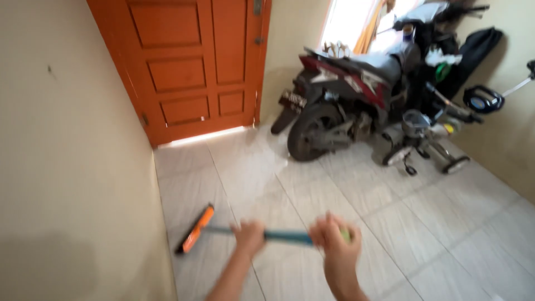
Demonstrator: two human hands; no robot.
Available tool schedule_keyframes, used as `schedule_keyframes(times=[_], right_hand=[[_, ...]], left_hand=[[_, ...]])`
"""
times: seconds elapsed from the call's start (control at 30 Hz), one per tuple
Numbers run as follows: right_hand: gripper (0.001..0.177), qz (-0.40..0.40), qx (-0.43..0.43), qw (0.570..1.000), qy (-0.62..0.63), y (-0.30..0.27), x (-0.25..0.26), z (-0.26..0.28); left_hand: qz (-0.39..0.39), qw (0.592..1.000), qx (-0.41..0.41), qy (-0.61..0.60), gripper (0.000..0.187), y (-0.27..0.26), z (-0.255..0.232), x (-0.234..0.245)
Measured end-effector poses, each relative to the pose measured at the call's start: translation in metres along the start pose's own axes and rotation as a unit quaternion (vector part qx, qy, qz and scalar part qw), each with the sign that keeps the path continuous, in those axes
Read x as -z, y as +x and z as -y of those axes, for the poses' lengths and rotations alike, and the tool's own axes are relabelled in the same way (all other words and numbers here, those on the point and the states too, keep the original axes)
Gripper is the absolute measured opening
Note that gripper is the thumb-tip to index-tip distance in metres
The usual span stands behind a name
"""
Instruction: Sweeping the tiled floor of a room using a long-handled broom.
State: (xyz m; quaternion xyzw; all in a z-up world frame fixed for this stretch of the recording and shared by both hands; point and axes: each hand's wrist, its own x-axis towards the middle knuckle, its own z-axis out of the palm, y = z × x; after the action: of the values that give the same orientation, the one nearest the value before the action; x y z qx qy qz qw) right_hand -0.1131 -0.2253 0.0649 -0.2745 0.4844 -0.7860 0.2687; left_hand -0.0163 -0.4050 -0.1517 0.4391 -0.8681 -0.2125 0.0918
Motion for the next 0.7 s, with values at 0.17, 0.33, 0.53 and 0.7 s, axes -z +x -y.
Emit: schedule_keyframes(times=[0.17, 0.33, 0.53, 0.7], right_hand=[[0.032, -0.083, -0.067, 0.958, -0.268, 0.024, 0.037, 0.097], [0.04, 0.026, -0.056, 0.887, -0.458, 0.026, 0.106, 0.121], [0.021, 0.065, -0.143, 0.874, -0.46, 0.042, 0.062, 0.177], [0.04, 0.309, -0.003, 0.942, -0.129, 0.097, 0.022, 0.246]], left_hand=[[0.162, 0.978, -0.022, -0.126, 0.021, -0.024, -0.116, -0.057], [0.228, 0.932, -0.069, -0.273, 0.042, -0.08, -0.241, -0.068], [0.2, 0.935, -0.113, -0.269, 0.043, -0.092, -0.278, -0.002], [0.078, 0.983, -0.077, -0.15, 0.039, -0.055, -0.233, 0.049]])
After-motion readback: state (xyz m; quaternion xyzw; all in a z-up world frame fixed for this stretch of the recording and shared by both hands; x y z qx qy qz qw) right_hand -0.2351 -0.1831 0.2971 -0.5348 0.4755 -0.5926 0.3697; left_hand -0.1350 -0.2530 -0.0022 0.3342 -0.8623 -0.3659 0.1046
